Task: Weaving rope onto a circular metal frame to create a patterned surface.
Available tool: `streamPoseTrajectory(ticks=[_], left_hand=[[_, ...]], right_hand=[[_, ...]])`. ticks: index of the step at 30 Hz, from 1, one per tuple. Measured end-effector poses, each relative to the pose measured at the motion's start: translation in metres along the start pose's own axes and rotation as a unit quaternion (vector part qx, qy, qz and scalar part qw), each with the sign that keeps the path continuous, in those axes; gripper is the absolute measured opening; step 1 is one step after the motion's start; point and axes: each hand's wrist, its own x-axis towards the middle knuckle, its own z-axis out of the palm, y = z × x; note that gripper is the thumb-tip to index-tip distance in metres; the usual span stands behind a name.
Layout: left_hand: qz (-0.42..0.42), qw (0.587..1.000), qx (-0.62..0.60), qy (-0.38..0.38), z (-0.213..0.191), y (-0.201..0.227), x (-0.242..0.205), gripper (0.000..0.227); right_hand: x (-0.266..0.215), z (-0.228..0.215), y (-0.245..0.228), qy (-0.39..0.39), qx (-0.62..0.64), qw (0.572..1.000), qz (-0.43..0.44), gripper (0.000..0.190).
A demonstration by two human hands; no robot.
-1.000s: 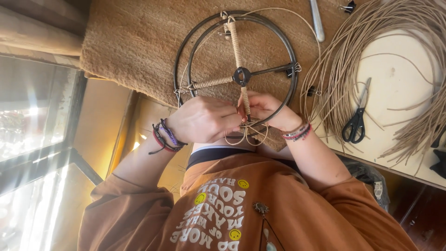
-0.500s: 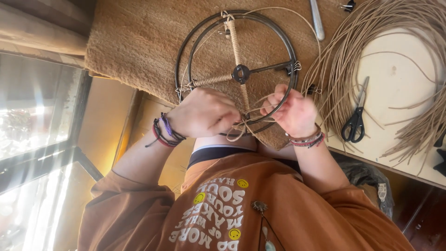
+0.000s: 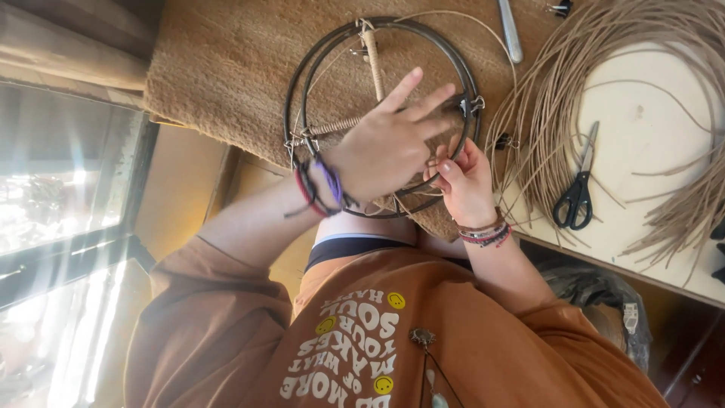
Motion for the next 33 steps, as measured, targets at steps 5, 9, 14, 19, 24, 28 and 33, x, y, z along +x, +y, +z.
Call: streamPoseTrajectory(ticks=[5, 9, 14, 19, 24, 28, 33], left_hand=[[0.043, 0.997, -0.053, -0.024, 0.018, -0.023, 0.021, 0.016], [0.032, 0.999, 0.016, -0.002, 0.020, -0.021, 0.020, 0.018], [0.116, 0.980, -0.124, 0.106, 0.010, -0.037, -0.012, 0.013], [0.150, 0.958, -0.194, 0.151, 0.014, -0.034, -0.044, 0.020], [0.173, 0.944, -0.162, 0.230, 0.030, -0.038, -0.047, 0.018], [0.173, 0.948, -0.121, 0.238, 0.036, -0.037, -0.049, 0.026], [0.160, 0.950, -0.011, 0.269, 0.039, -0.035, -0.051, 0.019]], right_hand=[[-0.006, 0.006, -0.003, 0.003, 0.037, 0.999, 0.031, 0.032], [-0.013, 0.010, -0.015, 0.057, 0.161, 0.974, 0.146, 0.013], [0.006, 0.022, -0.021, 0.068, -0.138, 0.971, 0.184, 0.024], [0.029, 0.017, -0.015, -0.081, -0.440, 0.893, 0.057, 0.054], [0.056, 0.013, -0.007, -0.173, -0.500, 0.841, 0.112, 0.048], [0.058, 0.005, -0.002, -0.191, -0.598, 0.764, 0.146, 0.048], [0.036, 0.018, -0.050, -0.248, -0.558, 0.777, 0.152, 0.056]])
